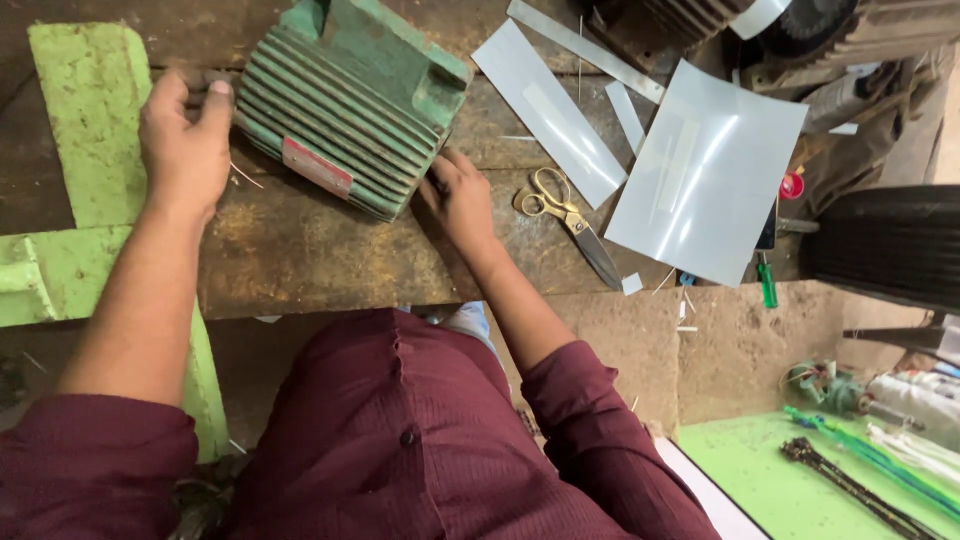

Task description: The person cuts narrow strips of white insulating material with scissors and inserts them into the slots of a green motor housing. They repeat this process for multiple slots, handling the material and tool one at a time.

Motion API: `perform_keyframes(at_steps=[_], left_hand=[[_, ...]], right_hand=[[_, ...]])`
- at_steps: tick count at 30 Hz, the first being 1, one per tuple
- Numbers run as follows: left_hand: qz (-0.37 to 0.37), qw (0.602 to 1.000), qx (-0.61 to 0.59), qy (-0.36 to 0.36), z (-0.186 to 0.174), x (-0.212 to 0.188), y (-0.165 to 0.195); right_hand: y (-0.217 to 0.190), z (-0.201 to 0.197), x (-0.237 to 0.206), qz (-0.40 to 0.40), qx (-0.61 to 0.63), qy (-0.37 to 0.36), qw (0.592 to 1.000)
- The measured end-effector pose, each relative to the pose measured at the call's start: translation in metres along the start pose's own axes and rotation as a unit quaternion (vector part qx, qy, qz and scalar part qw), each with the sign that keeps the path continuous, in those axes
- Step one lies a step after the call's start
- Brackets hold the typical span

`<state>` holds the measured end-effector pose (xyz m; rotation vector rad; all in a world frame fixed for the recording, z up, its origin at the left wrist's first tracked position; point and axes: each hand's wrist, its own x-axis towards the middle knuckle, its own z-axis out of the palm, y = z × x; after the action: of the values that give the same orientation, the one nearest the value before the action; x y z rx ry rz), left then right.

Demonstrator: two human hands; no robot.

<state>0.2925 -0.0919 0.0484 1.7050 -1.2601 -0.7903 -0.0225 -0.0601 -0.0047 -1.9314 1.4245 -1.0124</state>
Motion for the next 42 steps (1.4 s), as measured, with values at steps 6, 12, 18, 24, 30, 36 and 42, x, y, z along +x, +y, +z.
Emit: perform_keyframes(at_steps=[6, 12, 18, 24, 30, 36, 42], left_hand=[[0.005, 0.997, -0.077, -0.024, 0.000, -0.001, -0.011], [-0.024, 0.996, -0.080, -0.015, -0.012, -0.037, -0.021], [-0.031, 0.994, -0.101, 0.022, -0.019, -0.090, -0.027], [-0.106, 0.978, -0.170, 0.059, 0.001, -0.150, -0.017], [-0.066, 0.977, -0.191, 0.060, 0.028, -0.184, 0.031], [0.039, 0.998, 0.030, 0.025, 0.060, -0.219, 0.110], [0.045, 0.990, -0.123, -0.047, 0.116, -0.225, 0.175]], right_hand=[[-0.010, 0.022, -0.019, 0.044, 0.091, 0.104, 0.989], [0.003, 0.006, -0.017, 0.113, 0.135, 0.023, 0.984], [0.031, -0.078, -0.008, 0.078, -0.063, 0.118, 0.988], [0.072, -0.130, 0.030, 0.075, -0.268, 0.067, 0.958], [0.074, -0.140, 0.046, 0.037, -0.349, 0.019, 0.936], [0.033, -0.157, 0.016, 0.034, -0.101, 0.052, 0.993], [-0.061, -0.172, -0.062, 0.174, 0.177, -0.233, 0.940]])
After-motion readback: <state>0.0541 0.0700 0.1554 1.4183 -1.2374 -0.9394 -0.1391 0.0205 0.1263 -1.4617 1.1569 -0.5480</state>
